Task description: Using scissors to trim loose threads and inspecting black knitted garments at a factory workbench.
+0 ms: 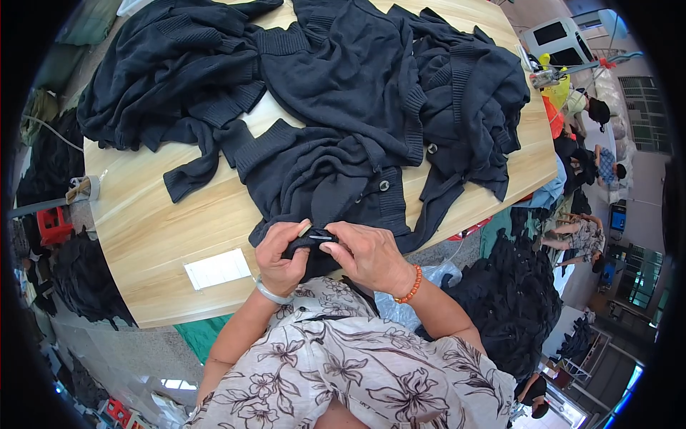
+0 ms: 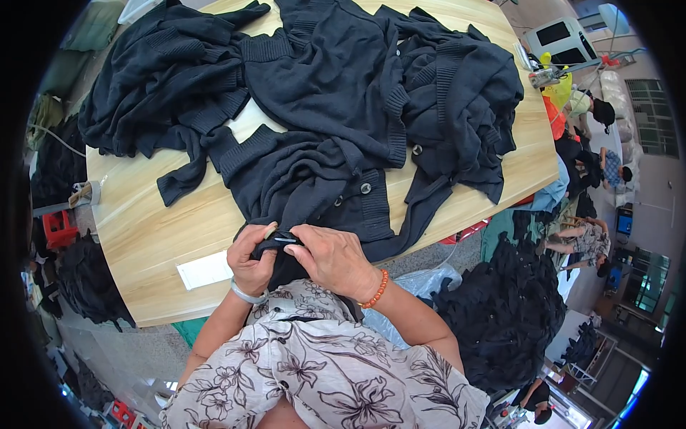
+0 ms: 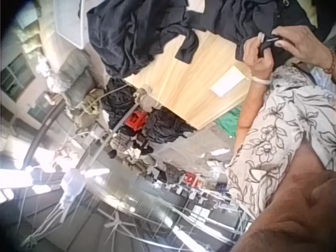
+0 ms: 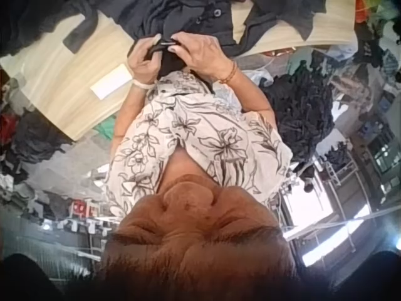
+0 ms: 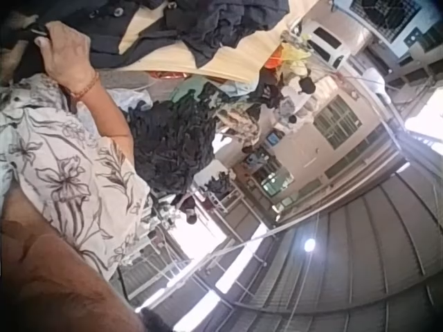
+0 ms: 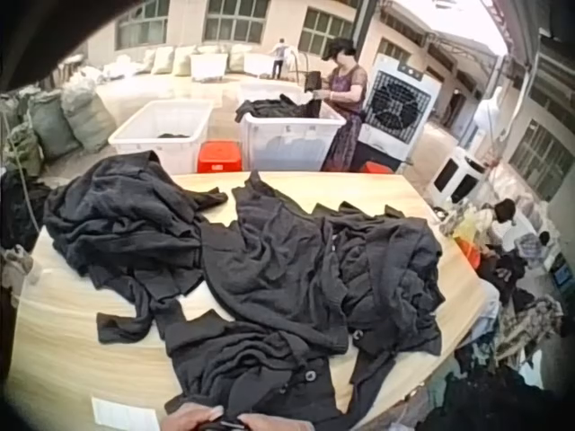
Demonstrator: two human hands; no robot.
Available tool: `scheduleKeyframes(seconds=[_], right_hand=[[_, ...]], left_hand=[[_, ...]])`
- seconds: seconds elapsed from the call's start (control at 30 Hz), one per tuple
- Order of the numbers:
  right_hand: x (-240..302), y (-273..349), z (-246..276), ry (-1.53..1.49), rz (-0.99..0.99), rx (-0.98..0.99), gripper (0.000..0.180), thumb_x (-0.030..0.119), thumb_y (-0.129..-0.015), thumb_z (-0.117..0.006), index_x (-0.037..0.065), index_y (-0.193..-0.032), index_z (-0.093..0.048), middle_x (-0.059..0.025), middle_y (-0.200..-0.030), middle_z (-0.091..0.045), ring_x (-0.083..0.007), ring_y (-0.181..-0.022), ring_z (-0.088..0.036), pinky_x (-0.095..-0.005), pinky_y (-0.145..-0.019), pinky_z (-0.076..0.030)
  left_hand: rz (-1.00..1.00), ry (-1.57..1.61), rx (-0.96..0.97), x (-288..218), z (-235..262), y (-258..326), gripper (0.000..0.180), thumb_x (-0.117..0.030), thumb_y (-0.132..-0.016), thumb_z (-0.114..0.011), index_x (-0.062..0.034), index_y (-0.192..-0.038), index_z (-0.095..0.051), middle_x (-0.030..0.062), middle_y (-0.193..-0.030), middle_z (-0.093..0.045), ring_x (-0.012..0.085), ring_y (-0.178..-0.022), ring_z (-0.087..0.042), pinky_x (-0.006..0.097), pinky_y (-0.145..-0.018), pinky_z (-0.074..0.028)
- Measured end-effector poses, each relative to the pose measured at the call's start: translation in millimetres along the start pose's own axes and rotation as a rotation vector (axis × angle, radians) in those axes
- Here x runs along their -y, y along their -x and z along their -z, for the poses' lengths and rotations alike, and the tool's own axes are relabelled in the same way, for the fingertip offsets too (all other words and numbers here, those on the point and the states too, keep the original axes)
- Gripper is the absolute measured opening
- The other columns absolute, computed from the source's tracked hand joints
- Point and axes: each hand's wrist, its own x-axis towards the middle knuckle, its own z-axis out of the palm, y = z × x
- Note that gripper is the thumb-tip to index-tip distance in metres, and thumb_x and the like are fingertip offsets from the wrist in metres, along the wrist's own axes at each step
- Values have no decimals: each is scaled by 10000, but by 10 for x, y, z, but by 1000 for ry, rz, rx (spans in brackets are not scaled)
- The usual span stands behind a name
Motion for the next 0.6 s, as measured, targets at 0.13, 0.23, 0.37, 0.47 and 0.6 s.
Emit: scheduleKeyframes(seconds=[0.13,0.23,0.37,0.47,0.6], right_hand=[[-18,5,11,0,3,5,239,201,-890,-667,25,-1041,-610,-136,-829,-662,-322,-725,-658,-372,-607,-508],[-28,11,44,-1,33,-17,250,204,-887,-671,20,-1045,-612,-144,-842,-671,-324,-730,-663,-370,-614,-513],[-10,5,56,-8,0,19,230,214,-904,-644,23,-1015,-577,-152,-856,-666,-351,-782,-660,-406,-644,-519],[-23,-7,29,6,11,7,242,208,-892,-662,19,-1026,-593,-152,-852,-670,-343,-759,-662,-393,-635,-519],[-24,-20,14,9,20,-14,243,200,-880,-678,18,-1025,-608,-149,-839,-670,-335,-728,-661,-384,-621,-515]], left_hand=[[18,20,12,-11,-3,-12,386,106,-659,-648,23,-1034,-694,139,-898,-679,246,-812,-660,287,-748,-506],[54,67,11,-12,-13,-11,369,109,-669,-643,30,-1026,-693,137,-904,-684,231,-810,-663,279,-746,-506],[48,70,11,-4,-23,-17,355,111,-675,-640,35,-1018,-694,138,-905,-685,225,-805,-663,275,-737,-506],[48,66,13,-16,-25,-31,353,112,-675,-640,34,-1016,-695,137,-901,-685,228,-801,-664,275,-735,-507],[40,49,10,-5,-26,-38,371,116,-666,-646,27,-1023,-696,137,-894,-682,235,-801,-663,278,-736,-508]])
